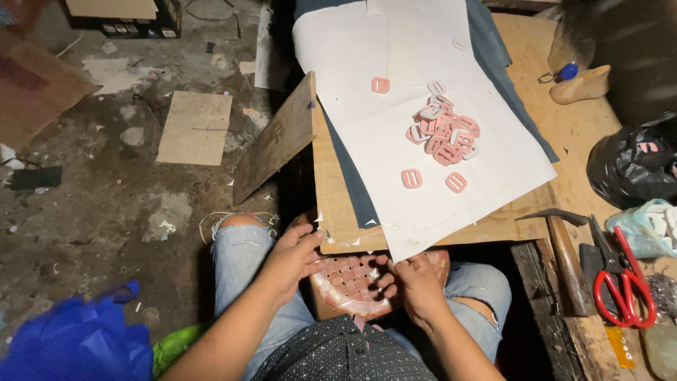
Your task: The person trims the edges of small white plastic buckles using a hammer and a chisel-like tool on a wooden board. They then use scissors to refine the edges and place the finished pieces into a blue bag.
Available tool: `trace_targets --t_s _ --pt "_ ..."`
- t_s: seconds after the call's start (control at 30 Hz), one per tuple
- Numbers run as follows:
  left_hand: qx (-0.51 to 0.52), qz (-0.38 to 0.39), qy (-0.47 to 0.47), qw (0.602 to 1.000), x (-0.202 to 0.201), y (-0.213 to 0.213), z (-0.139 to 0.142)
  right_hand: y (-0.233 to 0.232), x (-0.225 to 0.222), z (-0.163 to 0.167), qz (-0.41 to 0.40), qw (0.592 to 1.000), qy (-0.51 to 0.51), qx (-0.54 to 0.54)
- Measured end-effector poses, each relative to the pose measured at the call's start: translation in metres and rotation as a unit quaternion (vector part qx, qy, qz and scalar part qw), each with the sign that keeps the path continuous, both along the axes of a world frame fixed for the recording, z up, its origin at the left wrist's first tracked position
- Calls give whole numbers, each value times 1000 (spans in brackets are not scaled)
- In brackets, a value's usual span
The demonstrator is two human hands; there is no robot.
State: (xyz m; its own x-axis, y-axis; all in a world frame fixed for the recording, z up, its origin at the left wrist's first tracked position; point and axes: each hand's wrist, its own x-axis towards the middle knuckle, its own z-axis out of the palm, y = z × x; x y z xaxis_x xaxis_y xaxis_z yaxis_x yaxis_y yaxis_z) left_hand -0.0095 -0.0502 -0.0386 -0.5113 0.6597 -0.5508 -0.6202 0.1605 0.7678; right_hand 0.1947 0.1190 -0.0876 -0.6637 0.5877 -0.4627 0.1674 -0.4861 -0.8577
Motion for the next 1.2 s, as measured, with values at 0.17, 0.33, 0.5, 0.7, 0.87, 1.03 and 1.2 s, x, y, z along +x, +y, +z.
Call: trace_targets --t_s 0.17,0.33,0.5,0.7,0.87,1.03,1.2 --pt "78 0 -61 995 9 19 10 -1 -8 3 39 945 12 323" --pt "86 7 -44 995 10 26 15 -5 -34 -1 55 736 -73 670" --pt "50 -3 -49 998 3 30 23 25 -91 -17 123 745 -141 641" --pt "102 -35 -131 985 -1 42 18 38 -107 -26 135 773 -128 607" --pt "80 -26 -121 989 -1 47 9 36 -114 -25 126 784 -115 598" --pt "83 -18 -66 994 -1 46 5 28 -103 -22 88 797 -113 587" --pt "76 -9 -22 997 -1 43 3 -1 -58 7 21 834 -75 547"
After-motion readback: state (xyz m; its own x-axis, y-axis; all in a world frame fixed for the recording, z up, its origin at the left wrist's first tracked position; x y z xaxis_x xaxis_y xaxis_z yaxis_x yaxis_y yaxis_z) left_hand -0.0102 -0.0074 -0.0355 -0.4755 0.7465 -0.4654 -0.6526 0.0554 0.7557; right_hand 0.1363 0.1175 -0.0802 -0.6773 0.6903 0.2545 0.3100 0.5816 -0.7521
